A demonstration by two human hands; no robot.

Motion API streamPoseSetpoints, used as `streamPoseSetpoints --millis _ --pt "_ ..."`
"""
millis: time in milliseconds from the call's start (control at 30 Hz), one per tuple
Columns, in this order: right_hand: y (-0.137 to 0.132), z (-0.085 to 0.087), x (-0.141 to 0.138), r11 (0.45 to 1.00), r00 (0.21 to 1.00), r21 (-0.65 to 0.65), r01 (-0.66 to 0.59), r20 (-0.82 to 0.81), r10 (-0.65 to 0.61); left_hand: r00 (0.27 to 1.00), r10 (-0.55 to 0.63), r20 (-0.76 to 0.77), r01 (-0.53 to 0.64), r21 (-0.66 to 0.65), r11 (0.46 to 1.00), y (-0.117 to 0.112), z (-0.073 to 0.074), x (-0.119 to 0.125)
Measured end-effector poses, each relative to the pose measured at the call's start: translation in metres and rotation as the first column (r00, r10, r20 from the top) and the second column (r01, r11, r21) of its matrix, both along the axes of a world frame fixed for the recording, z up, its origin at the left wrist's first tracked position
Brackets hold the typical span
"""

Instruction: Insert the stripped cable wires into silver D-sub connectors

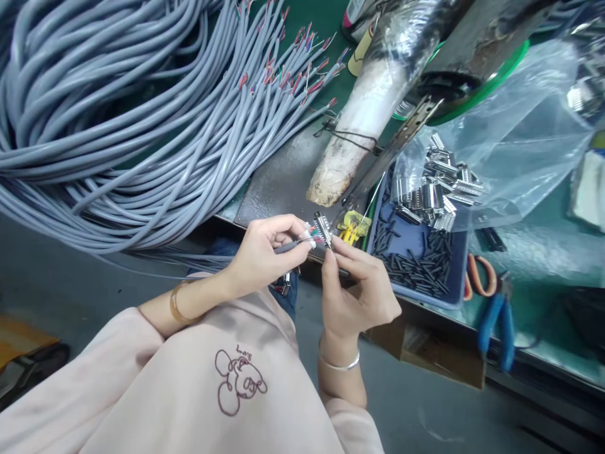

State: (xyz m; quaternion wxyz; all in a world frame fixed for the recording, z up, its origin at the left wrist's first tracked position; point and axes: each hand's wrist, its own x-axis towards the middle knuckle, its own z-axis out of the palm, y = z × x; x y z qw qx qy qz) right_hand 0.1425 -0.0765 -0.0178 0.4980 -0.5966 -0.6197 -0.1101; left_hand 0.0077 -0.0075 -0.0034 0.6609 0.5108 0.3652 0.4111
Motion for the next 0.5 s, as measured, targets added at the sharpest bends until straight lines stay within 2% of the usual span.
streamPoseSetpoints --millis 167,333,500 --pt "0.004 0.000 0.001 1.000 1.000 0.009 -0.002 -0.003 0.002 0.995 0.056 -0.085 -0.046 0.115 0.992 0.002 0.000 0.002" --pt "0.008 -0.002 0.001 1.000 0.997 0.004 -0.006 -0.074 0.006 0.994 0.066 -0.091 -0.053 0.145 0.988 0.006 0.001 0.004" --pt "0.013 0.001 0.000 1.000 0.998 0.021 0.013 -0.067 -0.011 0.992 0.056 -0.110 -0.037 0.171 0.985 0.008 0.003 0.005"
